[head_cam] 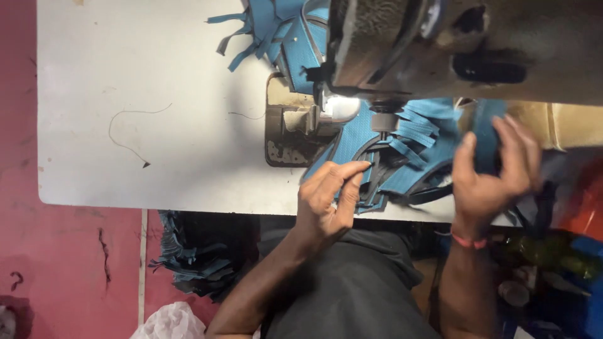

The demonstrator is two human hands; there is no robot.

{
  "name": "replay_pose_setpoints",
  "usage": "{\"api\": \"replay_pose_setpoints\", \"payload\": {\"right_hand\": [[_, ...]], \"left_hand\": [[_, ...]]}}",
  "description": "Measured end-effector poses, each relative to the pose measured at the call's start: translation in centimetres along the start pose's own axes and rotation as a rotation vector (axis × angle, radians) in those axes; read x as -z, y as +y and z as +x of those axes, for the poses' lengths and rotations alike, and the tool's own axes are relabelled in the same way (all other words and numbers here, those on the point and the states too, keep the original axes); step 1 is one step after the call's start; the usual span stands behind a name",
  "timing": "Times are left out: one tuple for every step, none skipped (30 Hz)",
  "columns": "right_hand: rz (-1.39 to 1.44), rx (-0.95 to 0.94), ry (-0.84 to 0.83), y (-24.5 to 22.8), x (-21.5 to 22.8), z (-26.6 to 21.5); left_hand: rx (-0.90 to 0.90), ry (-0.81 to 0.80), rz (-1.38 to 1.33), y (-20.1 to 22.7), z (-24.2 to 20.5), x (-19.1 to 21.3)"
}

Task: Stitch pieces of blue fabric for shoe uppers using an industrial sewing machine.

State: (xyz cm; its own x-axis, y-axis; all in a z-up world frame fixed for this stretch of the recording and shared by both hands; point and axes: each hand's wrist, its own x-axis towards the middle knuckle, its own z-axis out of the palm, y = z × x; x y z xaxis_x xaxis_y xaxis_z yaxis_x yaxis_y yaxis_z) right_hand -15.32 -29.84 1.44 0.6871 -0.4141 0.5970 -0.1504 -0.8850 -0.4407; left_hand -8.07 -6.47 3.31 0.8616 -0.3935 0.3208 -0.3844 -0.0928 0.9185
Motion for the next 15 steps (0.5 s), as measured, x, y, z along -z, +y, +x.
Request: {"api": "replay_pose_setpoints", "payload": {"right_hand": [[0.021,0.019,0.038,-1.5,1.1,0.4],[0.024,0.021,0.037,-3.0,2.3,0.1],[0.07,-0.009,0.035,-4.4,3.5,-0.2],[0.109,-0.045,0.032,-5.7,5.0,-0.7],[0.105,-0.048,0.03,-6.7,5.5,-1.0],[0.109,0.012,-0.06,-7.6,5.9,-1.1],[0.114,0.073,-0.149,-8.5,6.3,-1.2],[0.115,0.075,-0.147,-9.7,5.8,-0.9],[0.212,0.098,-0.251,-11.0,5.3,-0.6],[0.315,0.124,-0.36,-12.3,4.7,-0.3],[0.318,0.128,-0.363,-12.4,4.1,-0.4],[0.433,0.079,-0.389,-12.5,3.4,-0.5],[0.548,0.029,-0.416,-12.7,2.7,-0.5],[0.556,0.035,-0.425,-13.1,1.7,-0.2],[0.619,-0.061,-0.487,-13.6,0.8,0.2]], "left_hand": [[0.013,-0.007,-0.01,0.2,-0.1,0.1],[0.014,-0.004,-0.008,0.4,-0.2,0.4],[-0.029,-0.039,-0.01,0.6,-0.3,0.6],[-0.069,-0.081,-0.019,0.9,-0.5,0.7],[-0.066,-0.085,-0.022,2.0,-0.1,0.9],[-0.076,-0.124,-0.107,3.2,0.4,1.1],[-0.087,-0.163,-0.191,4.4,0.9,1.4],[-0.09,-0.162,-0.19,4.0,-0.1,1.0],[0.05,-0.12,-0.314,3.5,-1.1,0.8],[0.195,-0.073,-0.435,3.1,-2.2,0.6],[0.196,-0.067,-0.434,3.0,-1.9,1.0],[0.234,0.035,-0.443,2.9,-1.6,1.5],[0.271,0.138,-0.452,2.7,-1.4,2.0],[0.273,0.15,-0.446,2.2,-0.8,2.5],[0.187,0.182,-0.3,1.6,-0.2,3.0]]}}
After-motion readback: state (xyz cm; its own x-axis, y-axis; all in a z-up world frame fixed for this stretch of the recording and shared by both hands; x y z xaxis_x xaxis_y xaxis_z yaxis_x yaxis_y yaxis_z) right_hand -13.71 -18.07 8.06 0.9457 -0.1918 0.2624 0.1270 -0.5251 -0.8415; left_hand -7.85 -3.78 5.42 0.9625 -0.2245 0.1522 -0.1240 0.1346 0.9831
